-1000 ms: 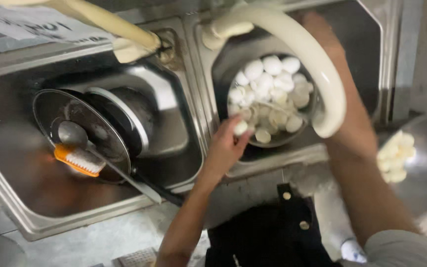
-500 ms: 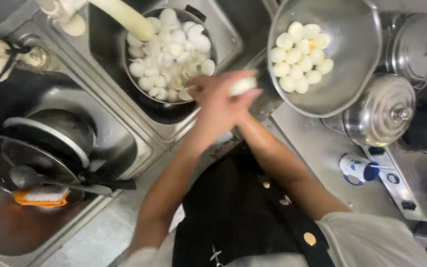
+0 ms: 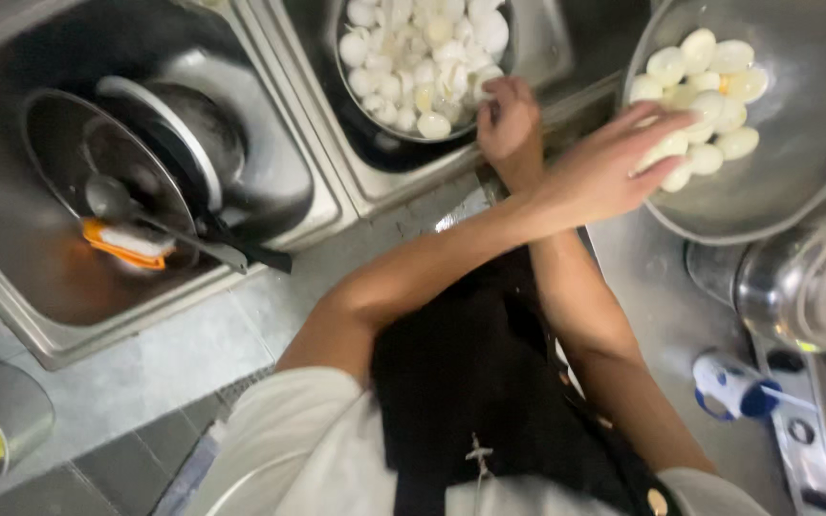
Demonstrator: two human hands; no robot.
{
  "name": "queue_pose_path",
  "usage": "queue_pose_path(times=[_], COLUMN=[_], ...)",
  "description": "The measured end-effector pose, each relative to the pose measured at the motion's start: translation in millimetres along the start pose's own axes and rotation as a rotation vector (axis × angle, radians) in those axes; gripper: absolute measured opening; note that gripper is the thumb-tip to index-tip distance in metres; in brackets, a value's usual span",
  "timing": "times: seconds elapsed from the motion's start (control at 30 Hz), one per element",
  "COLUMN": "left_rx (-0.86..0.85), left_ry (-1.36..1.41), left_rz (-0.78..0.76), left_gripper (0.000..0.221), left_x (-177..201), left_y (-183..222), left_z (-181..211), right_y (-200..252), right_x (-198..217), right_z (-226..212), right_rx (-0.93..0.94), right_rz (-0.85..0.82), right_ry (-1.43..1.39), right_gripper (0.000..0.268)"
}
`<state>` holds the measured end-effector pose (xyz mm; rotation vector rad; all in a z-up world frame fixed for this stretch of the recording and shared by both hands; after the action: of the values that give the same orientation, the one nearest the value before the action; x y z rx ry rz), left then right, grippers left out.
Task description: The person peels boiled eggs by hand in a sink under running water and places the peeled eggs into a metal bowl.
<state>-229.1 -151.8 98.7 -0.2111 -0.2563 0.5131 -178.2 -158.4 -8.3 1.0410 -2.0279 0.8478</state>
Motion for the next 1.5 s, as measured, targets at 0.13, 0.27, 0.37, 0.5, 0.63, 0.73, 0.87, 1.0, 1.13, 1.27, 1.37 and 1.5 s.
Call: queue_pose_path(times=[0.13, 0.27, 0.37, 0.5, 0.63, 0.73, 0.87, 1.0, 1.13, 1.27, 1.37, 1.5], left_rx=[-0.073, 0.217, 0.259, 0.274, 0.354, 0.482, 0.296, 0.252, 0.133, 0.063, 0.164, 0.138], left_ry=[-0.127, 0.028, 0.019, 0.173, 0.304, 0.385, 0.300, 0.148, 0.156, -0.021, -0.044, -0.045], left_rz=[0.342, 0.351, 0.504, 0.555, 0.491, 0.617, 0.474, 0.233, 0.367, 0.585, 0.606, 0.619], left_gripper=[0.027, 0.026, 0.028, 0.034, 0.040, 0.040, 0.039, 0.075, 0.072, 0.064, 0.065, 0.060], left_x=[99.9, 180.3, 245.4, 277.0, 270.0, 280.6, 284.7, 265.2, 270.2, 280.3, 278.6, 283.2], left_y=[37.7, 36.6, 30.5, 20.3, 33.4, 70.1, 86.1, 76.7, 37.9, 21.2, 19.2, 20.6], left_z=[-17.3, -89.8, -143.1, -198.0, -217.0, -223.0, -205.2, -162.6, -133.5, -124.1, -130.0, -126.6], right_y=[-49.3, -72.1, -75.0, -95.3, -109.6, -75.6, -26.6, -59.3, -116.1, -138.8, -143.4, -142.1], right_x=[-4.1, -13.3, 12.8, 18.0, 0.3, -13.5, -44.3, -82.4, -78.3, -30.4, -10.2, -11.0], right_z=[17.4, 15.3, -11.3, -66.4, -103.3, -106.2, -84.8, -40.8, -48.2, -94.0, -121.7, -126.2], right_rx=[-0.035, -0.132, -0.073, -0.159, -0.156, -0.015, -0.019, -0.573, -0.668, -0.210, 0.038, -0.011], right_rz=[-0.195, -0.467, -0.397, -0.314, -0.272, -0.194, -0.319, -0.383, -0.386, -0.161, -0.035, -0.177], right_ry=[0.370, 0.466, 0.271, -0.245, -0.349, -0.197, -0.111, -0.647, -0.963, -0.689, -0.362, -0.467], right_gripper=[0.040, 0.048, 0.062, 0.067, 0.054, 0.051, 0.051, 0.044, 0.057, 0.033, 0.039, 0.035])
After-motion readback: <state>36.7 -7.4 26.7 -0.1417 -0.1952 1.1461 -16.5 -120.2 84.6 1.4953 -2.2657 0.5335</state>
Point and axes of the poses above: each hand's wrist, its own y-axis away from the middle knuckle, its own x-axis out of the back of the hand, z = x × y, the point moved 5 cm from there along -y, towards the middle knuckle, and after that the axes turned 1 degree about z, right-handed, at the moved point
